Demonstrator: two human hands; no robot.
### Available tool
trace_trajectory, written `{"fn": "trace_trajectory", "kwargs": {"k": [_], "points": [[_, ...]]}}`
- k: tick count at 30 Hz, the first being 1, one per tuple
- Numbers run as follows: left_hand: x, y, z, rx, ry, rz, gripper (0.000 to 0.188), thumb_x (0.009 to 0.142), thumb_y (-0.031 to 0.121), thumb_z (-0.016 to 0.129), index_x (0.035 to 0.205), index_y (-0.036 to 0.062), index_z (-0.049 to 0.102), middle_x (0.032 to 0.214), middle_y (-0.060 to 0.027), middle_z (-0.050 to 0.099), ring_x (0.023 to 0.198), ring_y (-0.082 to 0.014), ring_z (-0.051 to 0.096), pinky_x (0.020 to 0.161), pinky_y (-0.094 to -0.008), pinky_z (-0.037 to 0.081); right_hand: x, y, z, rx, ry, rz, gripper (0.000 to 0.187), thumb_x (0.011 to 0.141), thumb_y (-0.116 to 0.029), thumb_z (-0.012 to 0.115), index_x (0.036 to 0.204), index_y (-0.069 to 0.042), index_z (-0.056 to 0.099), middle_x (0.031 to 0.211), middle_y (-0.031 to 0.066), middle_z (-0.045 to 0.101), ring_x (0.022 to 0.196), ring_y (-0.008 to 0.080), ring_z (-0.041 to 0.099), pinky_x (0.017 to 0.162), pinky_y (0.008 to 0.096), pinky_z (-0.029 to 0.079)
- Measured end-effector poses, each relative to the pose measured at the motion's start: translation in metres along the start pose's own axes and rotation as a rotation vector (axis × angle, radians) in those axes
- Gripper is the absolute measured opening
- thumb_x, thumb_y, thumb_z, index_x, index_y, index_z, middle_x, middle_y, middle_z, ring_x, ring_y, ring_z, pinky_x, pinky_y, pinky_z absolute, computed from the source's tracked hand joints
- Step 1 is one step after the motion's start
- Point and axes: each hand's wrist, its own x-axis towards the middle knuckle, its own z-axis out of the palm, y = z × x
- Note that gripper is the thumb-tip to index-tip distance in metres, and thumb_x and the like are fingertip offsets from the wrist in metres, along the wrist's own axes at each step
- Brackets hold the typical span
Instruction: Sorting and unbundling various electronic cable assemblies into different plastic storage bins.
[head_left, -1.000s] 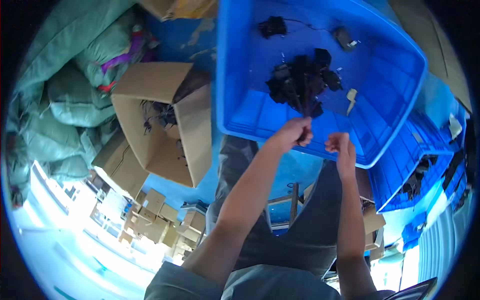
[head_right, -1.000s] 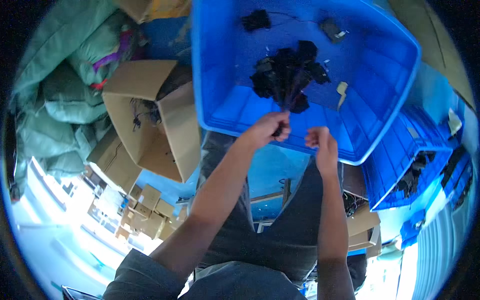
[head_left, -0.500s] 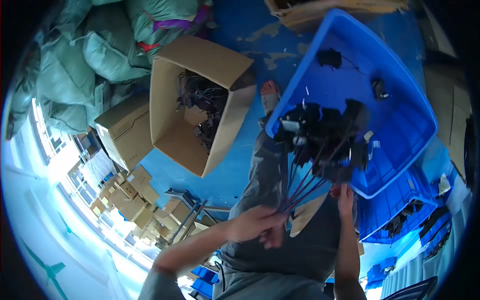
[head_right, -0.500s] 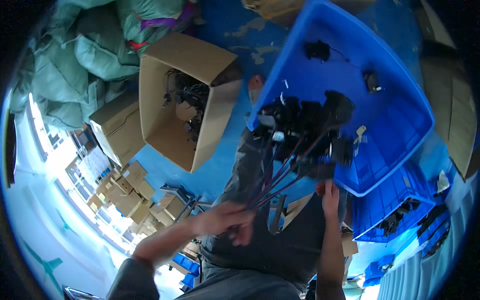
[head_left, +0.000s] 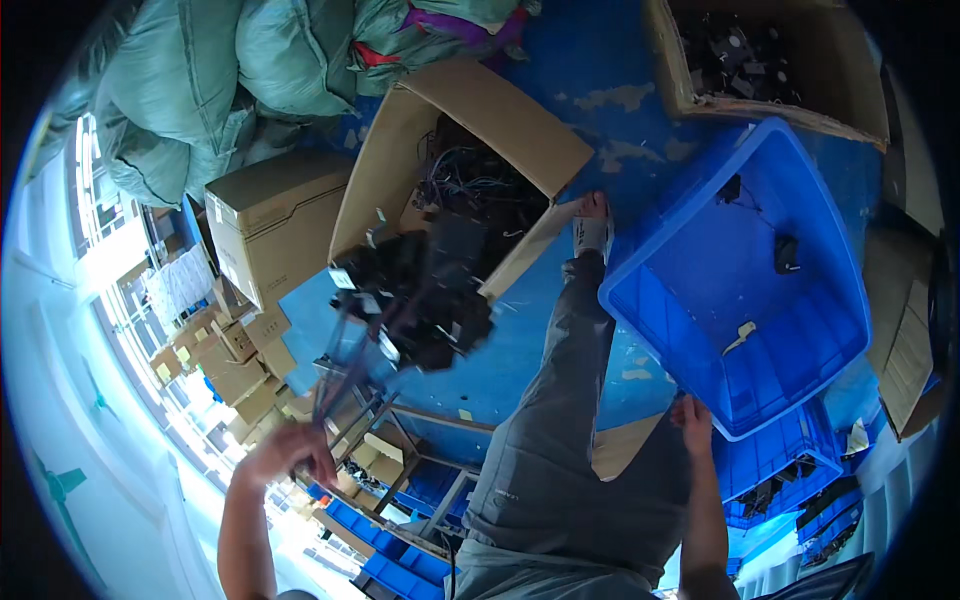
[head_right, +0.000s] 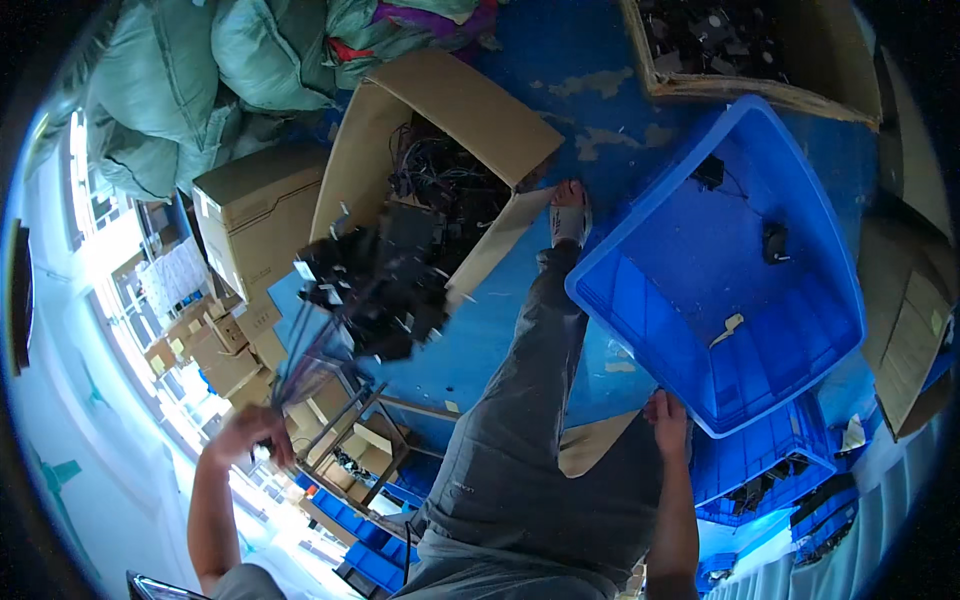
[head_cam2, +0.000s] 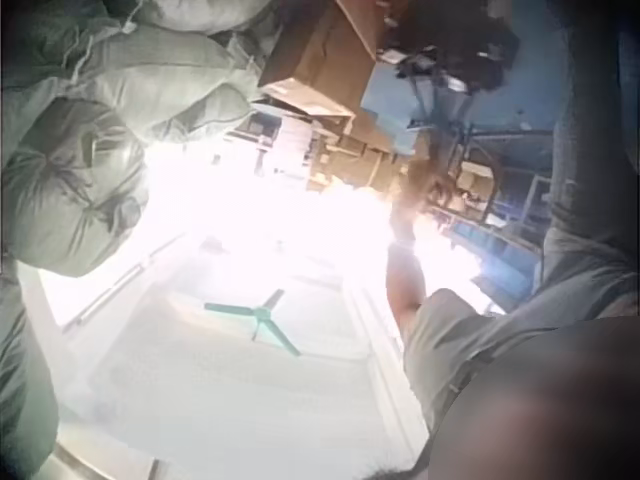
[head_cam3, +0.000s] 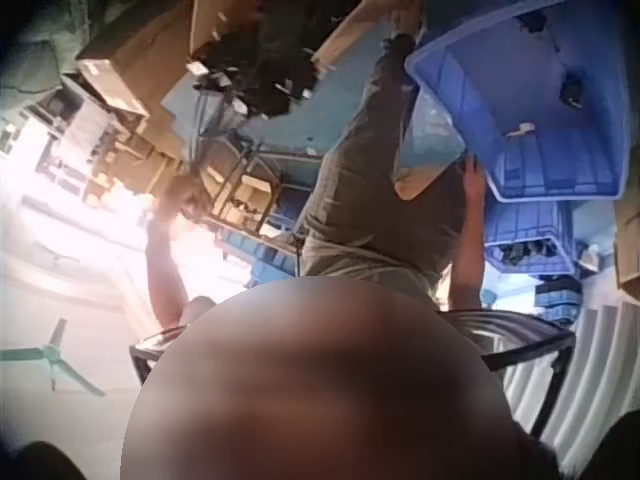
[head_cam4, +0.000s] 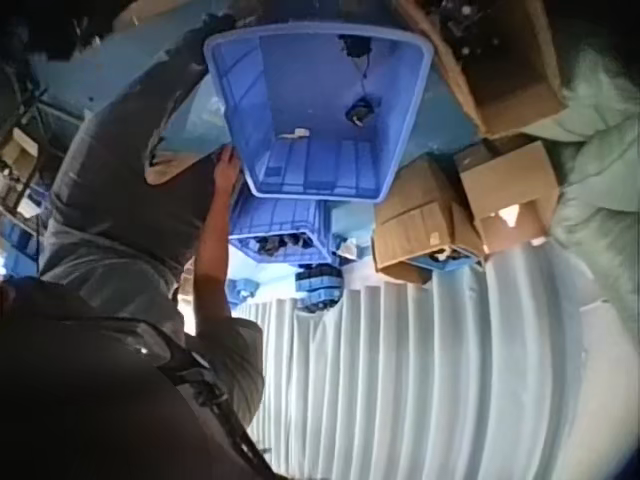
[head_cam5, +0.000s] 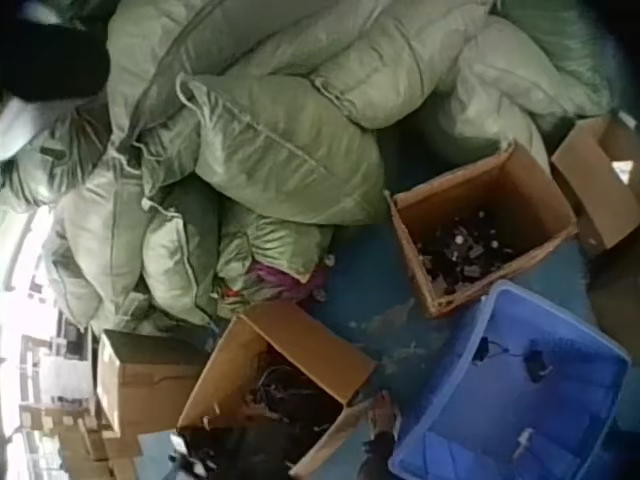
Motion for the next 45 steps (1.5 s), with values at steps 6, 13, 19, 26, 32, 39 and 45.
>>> {"fn": "trace_trajectory", "kwargs": {"k": [6,13,19,26,32,39,45], "points": [[0.105,-0.010,-0.122,0.568,0.374,-0.248,0.036,0.093,0.019,0.037,0.072,-0.0032,0.057,0.059,-0.0125,0.062,0.045,-0.0197,0.058,0.043,-0.0284,0.046,-0.010,-0.009,0.005,-0.047,0.007,0.002,0.030,0.095,-0.031,0.047,0.094,-0.003,0.060,0.073,0.0061,0.061,0.059,0.0136,0.057,0.056,0.0233,0.046],[0.194,-0.004,-0.213,0.628,0.386,-0.430,0.029,0.089,0.019,0.038,0.069,0.0029,0.053,0.061,-0.0125,0.062,0.044,-0.0222,0.057,0.042,-0.0294,0.044,0.001,0.004,-0.017,-0.083,0.020,0.053,0.032,0.095,-0.032,0.048,0.093,-0.003,0.060,0.072,0.0059,0.061,0.060,0.0135,0.058,0.057,0.0233,0.046],[0.221,-0.048,-0.236,0.364,0.340,-0.344,0.027,0.088,0.022,0.041,0.067,0.0067,0.049,0.060,-0.0122,0.062,0.044,-0.0227,0.056,0.040,-0.0291,0.041,-0.007,-0.011,-0.002,-0.157,0.029,0.115,0.032,0.094,-0.033,0.049,0.091,-0.003,0.061,0.072,0.0057,0.061,0.060,0.0135,0.058,0.057,0.0234,0.046],[0.238,-0.072,-0.264,0.329,0.355,-0.244,0.028,0.088,0.024,0.041,0.067,0.0071,0.048,0.059,-0.0115,0.061,0.045,-0.0219,0.056,0.042,-0.0318,0.041,-0.006,-0.055,0.023,-0.239,0.019,0.092,0.033,0.094,-0.033,0.048,0.090,-0.003,0.061,0.071,0.0055,0.061,0.059,0.0128,0.057,0.057,0.0235,0.046],[0.250,-0.082,-0.290,0.461,0.488,-0.276,0.031,0.089,0.028,0.041,0.074,0.0042,0.055,0.060,-0.0107,0.060,0.045,-0.0214,0.056,0.044,-0.0317,0.043,0.000,-0.055,0.025,-0.251,-0.022,0.049,0.033,0.094,-0.032,0.047,0.088,-0.003,0.061,0.071,0.0051,0.060,0.059,0.0123,0.056,0.056,0.0231,0.045],[0.298,-0.035,-0.262,0.844,0.574,-0.399,0.029,0.081,0.022,0.046,0.091,0.0052,0.068,0.074,-0.0086,0.067,0.057,-0.0223,0.063,0.054,-0.0338,0.050,-0.011,-0.049,0.033,-0.340,-0.035,0.100,0.032,0.094,-0.031,0.048,0.085,-0.004,0.062,0.070,0.0045,0.060,0.059,0.0123,0.056,0.056,0.0228,0.045],[0.367,-0.098,-0.258,0.988,0.883,-0.284,0.029,0.080,0.020,0.051,0.097,0.0056,0.069,0.099,-0.0133,0.068,0.094,-0.0300,0.064,0.077,-0.0397,0.051,-0.011,-0.046,0.029,-0.294,-0.059,0.090,0.030,0.093,-0.030,0.049,0.085,-0.004,0.061,0.071,0.0045,0.060,0.059,0.0123,0.056,0.057,0.0231,0.046]]}}
